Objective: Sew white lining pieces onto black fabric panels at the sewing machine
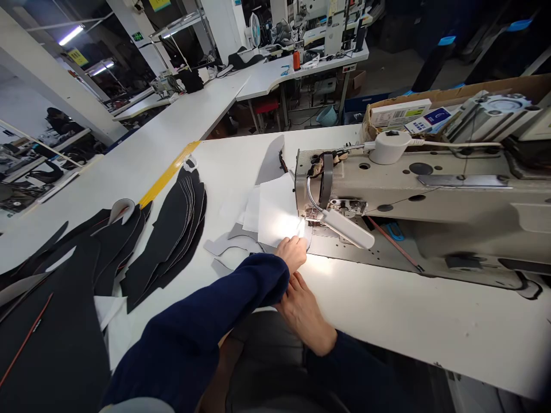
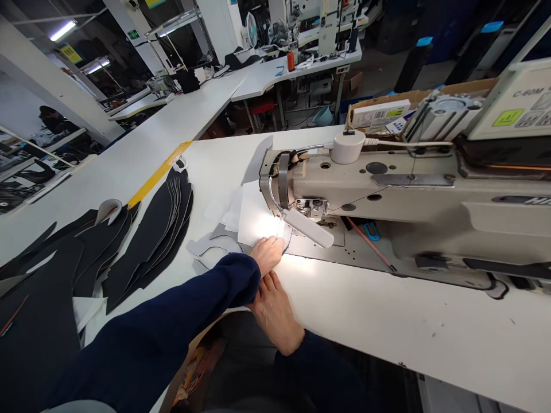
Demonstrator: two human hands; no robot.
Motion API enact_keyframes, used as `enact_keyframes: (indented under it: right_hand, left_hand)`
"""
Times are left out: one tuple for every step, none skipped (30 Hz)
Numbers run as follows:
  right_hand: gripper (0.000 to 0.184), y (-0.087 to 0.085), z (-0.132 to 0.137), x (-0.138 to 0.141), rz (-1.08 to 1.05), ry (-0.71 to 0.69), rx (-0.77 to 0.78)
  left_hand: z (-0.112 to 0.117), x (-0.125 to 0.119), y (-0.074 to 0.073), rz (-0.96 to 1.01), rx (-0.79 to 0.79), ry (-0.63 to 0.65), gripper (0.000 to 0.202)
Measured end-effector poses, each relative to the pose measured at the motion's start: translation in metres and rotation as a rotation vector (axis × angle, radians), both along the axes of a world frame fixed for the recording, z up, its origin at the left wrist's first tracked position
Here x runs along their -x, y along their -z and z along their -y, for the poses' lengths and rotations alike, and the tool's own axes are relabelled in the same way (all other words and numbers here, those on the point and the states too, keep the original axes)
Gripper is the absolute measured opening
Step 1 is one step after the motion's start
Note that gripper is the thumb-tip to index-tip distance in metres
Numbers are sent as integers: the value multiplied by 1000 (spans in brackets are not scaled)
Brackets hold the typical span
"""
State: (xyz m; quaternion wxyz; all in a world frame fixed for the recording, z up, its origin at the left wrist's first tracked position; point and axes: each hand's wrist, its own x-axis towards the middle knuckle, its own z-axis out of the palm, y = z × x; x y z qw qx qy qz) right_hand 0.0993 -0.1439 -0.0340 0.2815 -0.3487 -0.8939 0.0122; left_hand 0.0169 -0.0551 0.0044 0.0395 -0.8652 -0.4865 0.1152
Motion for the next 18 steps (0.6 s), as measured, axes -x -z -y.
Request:
enact_keyframes:
  right_hand:
    - [18,1,0,-1,3,5,3]
    - [20,2,0,-1,10,11,2]
    - [22,3,-1,-2,20,15,-1]
    - [26,5,-2,-4,32,18,-3]
    - [30,6,-3,-5,42,22,-4]
    - [33,6,-4,-7,49,25,-2]
    - [36,7,-6,-9,54,28,3]
    - [37,7,-8,-10,59,32,12]
    - [38,7,-11,-11,62,37,15]
    - [38,6,-13,-12,66,42,13]
    - [37,5,-16,-12,71,47,7]
    - [35,4,-19,-11,75,53,-3]
    - [33,2,-21,-10,77,59,-12]
    - [31,1,-22,-8,77,66,-22]
    - [29,0,-24,-5,76,74,-31]
    - [27,-1,-24,-2,76,81,-37]
    - [26,-2,-24,1,75,84,-39]
    - [25,-2,-23,4,73,82,-35]
  left_hand:
    - [-2,-1,3,5,-6,-5,27]
    - [-4,-1,4,10,-14,-11,27]
    - [-6,-1,5,15,-23,-18,27]
    - [-8,-2,5,19,-28,-22,27]
    - [-10,-2,5,21,-33,-21,28]
    - [-12,-3,3,21,-38,-17,28]
    - [-15,-4,2,19,-40,-11,29]
    - [-17,-5,0,18,-40,-4,29]
    - [-20,-6,-1,15,-36,0,28]
    - [-24,-7,-2,14,-31,2,27]
    - [-27,-9,-2,14,-28,0,26]
    - [-30,-10,-2,17,-25,-4,25]
    - [-33,-11,-2,21,-25,-8,23]
    - [-36,-11,-2,25,-29,-12,22]
    - [-37,-12,-1,27,-31,-16,21]
    - [-38,-12,-2,28,-31,-20,21]
    - [-37,-11,-3,28,-30,-26,22]
    - [-35,-10,-4,29,-37,-32,23]
